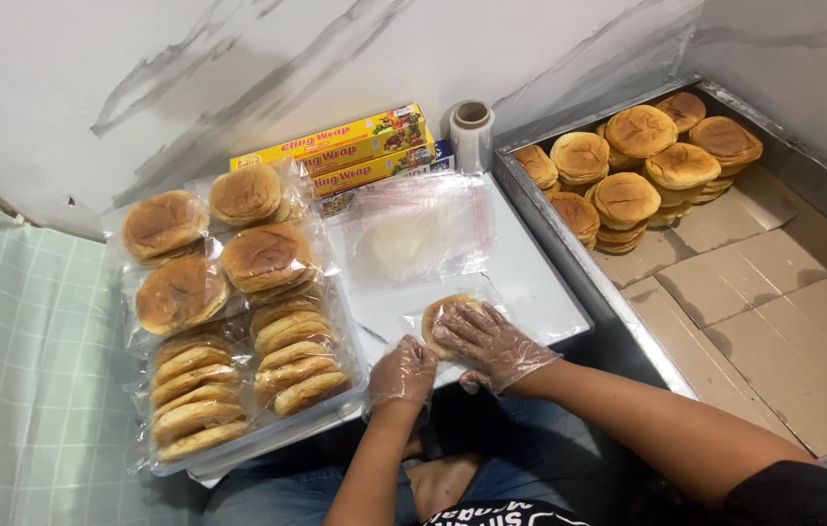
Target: The person is individually packaging burger buns into plastic bags from a large tray.
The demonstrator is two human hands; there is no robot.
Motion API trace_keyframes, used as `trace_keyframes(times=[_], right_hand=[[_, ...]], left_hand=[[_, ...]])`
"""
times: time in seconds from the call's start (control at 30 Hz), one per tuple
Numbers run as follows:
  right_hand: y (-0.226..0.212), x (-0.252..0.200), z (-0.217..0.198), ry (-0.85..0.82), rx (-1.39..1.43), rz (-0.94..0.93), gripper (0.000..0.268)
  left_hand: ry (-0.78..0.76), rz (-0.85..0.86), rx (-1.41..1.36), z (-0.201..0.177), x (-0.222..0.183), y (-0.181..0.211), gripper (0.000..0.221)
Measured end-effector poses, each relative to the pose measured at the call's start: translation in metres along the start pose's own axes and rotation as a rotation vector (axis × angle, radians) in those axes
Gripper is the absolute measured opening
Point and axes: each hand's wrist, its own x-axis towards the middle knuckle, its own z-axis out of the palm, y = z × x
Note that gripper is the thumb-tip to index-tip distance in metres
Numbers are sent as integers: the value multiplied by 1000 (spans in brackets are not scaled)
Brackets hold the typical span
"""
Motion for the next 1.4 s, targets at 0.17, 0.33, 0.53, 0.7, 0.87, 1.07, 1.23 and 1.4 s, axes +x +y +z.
trace_keyframes(times=[0.17,0.33,0.53,0.7,0.87,1.07,1.23,1.4], right_hand=[[12,4,25,232,-70,-34,83],[11,6,9,194,-52,17,73],[16,-2,-2,21,119,115,71],[-25,7,-113,205,1174,358,48],[-19,-9,-81,-406,1708,782,54],[-25,-10,-97,-565,1603,717,73],[-15,0,-96,-514,1331,455,110],[-22,20,-128,-274,1648,930,85]], left_hand=[[-66,-85,-162,-12,-13,5,31],[24,-31,-368,-15,-24,5,44],[201,260,-949,45,11,-13,54],[396,556,-1111,53,0,-21,114],[-245,220,-1439,57,-8,-22,51],[-393,297,-1499,47,-15,-17,51],[-382,274,-1354,32,-26,-23,39],[-178,58,-1086,-9,-60,-47,47]])
